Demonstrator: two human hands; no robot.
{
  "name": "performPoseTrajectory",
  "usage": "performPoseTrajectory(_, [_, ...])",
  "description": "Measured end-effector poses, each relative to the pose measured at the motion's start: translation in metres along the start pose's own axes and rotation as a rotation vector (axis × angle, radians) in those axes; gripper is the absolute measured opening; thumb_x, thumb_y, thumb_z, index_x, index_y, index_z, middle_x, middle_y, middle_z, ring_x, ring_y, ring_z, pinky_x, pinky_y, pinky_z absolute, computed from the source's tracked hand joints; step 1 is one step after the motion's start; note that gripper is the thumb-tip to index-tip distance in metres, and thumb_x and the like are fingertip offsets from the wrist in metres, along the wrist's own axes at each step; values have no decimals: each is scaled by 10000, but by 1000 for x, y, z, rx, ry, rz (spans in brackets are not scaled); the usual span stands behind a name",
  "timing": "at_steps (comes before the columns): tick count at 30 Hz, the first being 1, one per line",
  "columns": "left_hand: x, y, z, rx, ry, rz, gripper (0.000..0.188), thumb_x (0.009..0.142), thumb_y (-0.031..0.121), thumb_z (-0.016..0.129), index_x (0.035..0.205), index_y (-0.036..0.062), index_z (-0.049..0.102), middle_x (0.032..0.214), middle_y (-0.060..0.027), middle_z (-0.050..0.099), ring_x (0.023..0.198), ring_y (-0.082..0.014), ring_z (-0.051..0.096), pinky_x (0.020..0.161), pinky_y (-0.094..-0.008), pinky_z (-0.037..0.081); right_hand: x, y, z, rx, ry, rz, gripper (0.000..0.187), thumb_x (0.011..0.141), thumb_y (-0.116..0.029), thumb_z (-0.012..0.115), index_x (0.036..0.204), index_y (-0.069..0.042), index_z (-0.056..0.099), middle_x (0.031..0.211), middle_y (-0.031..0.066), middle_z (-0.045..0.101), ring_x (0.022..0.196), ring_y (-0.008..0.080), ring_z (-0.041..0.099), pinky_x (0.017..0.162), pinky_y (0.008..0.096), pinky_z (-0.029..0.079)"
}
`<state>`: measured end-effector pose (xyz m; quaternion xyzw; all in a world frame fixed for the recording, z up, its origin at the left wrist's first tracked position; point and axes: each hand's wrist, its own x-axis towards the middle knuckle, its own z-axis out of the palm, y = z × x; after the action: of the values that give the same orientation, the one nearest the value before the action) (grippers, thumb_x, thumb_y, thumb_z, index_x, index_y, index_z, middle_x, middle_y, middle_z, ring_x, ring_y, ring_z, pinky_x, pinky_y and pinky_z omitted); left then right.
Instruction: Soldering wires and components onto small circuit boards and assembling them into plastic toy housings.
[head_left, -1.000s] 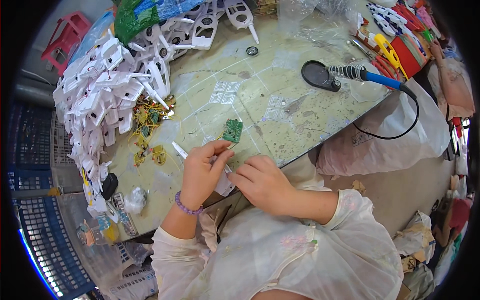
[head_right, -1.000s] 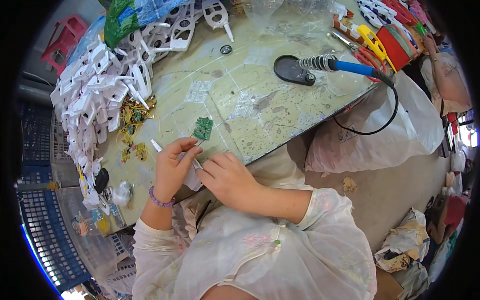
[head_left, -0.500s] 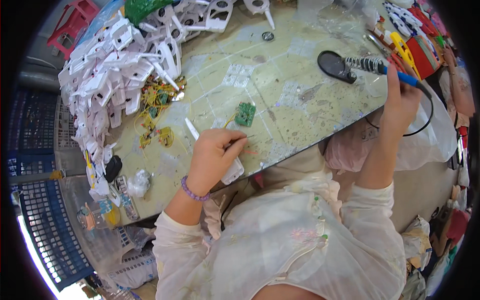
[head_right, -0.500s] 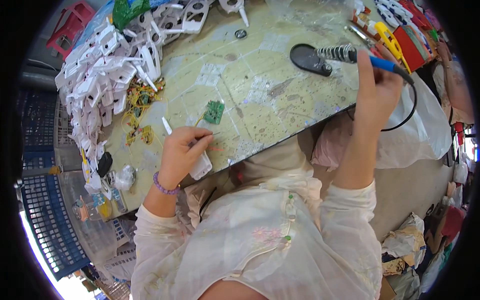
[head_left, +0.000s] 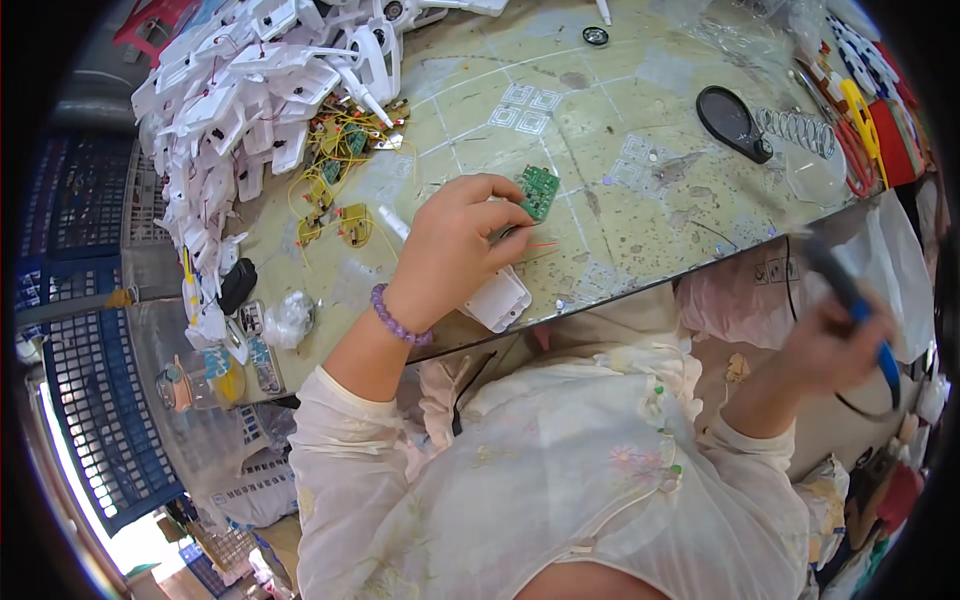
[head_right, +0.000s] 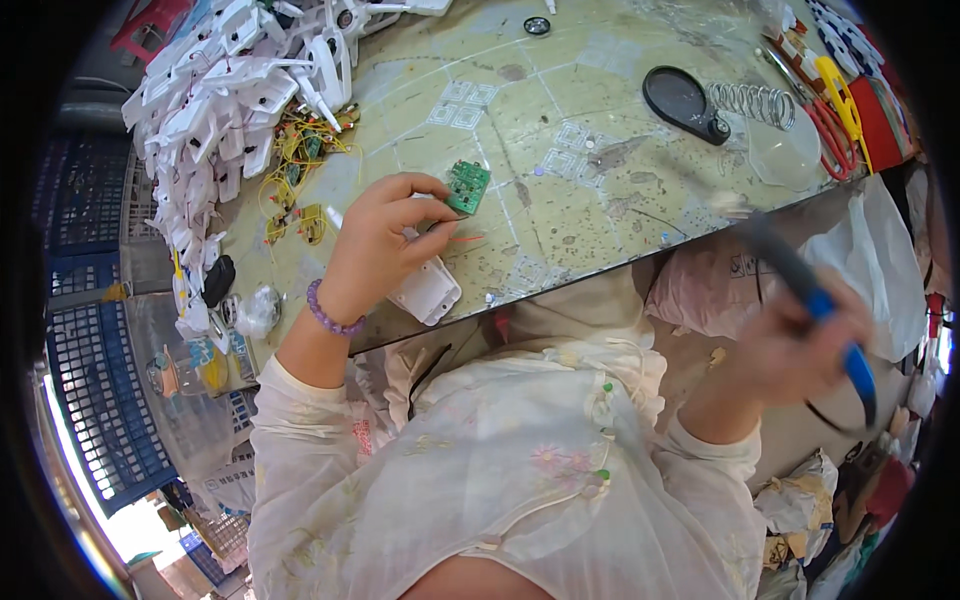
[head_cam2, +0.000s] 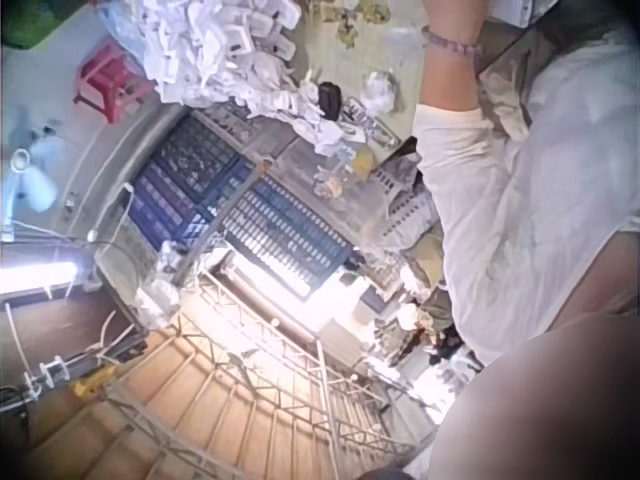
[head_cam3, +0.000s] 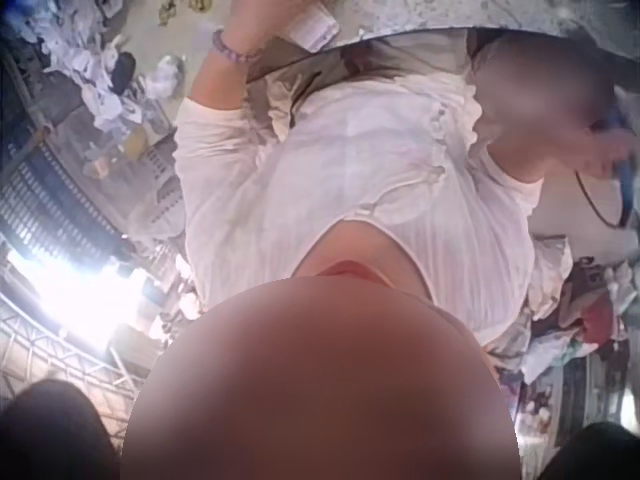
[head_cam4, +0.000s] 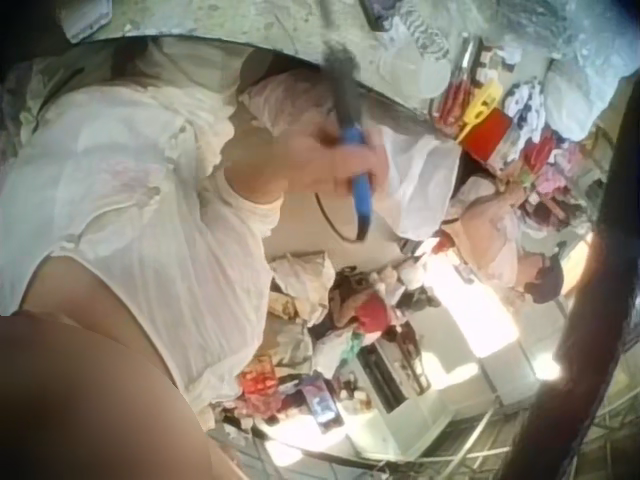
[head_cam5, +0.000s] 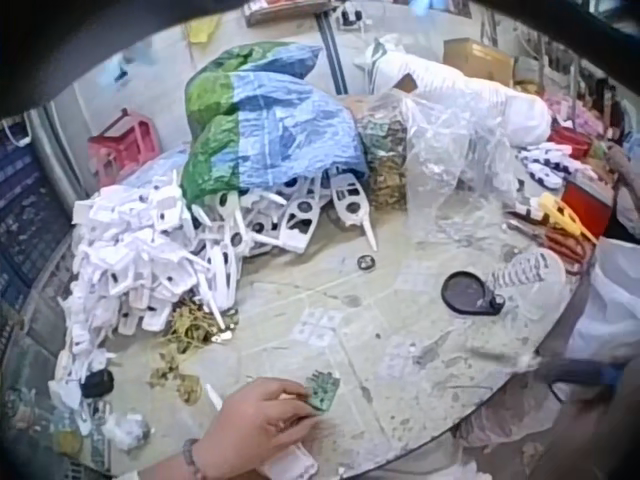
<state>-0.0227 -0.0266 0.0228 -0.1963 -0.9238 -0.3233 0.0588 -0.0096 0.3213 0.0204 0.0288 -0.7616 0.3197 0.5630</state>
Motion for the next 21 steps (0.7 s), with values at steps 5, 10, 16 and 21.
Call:
performPoseTrajectory(5, [-4,-8,11,20,55,34,102,704,66,722,791,42,674,1033,-75,667,881,-259,645,753,-341,527,-51,-39,53,915,-232,397,169,918,-145,541,926,21,510,746,101,543,540,104,438,443,220,332])
performPoseTrajectory(10, [-3,-8,15,42,79,27,92,712,62,711,792,41,670,1023,-74,672,902,-252,656,731,-327,541,-63,-47,70,1029,-374,283,188,910,-148,540,932,34,501,709,116,523,547,138,449,485,262,356])
performPoseTrajectory(16, [-5,-9,18,30,125,16,87,711,52,699,790,43,663,1002,-76,678,901,-247,663,733,-322,544,-76,-39,80,1083,-313,233,180,892,-150,526,906,29,509,717,105,522,539,166,447,484,300,350])
performPoseTrajectory(21, [-4,-9,19,20,124,6,94,705,44,697,792,42,660,1005,-76,678,902,-245,663,737,-322,545,-81,-36,80,1040,-312,198,195,883,-165,532,906,27,508,752,98,531,537,174,459,491,312,363])
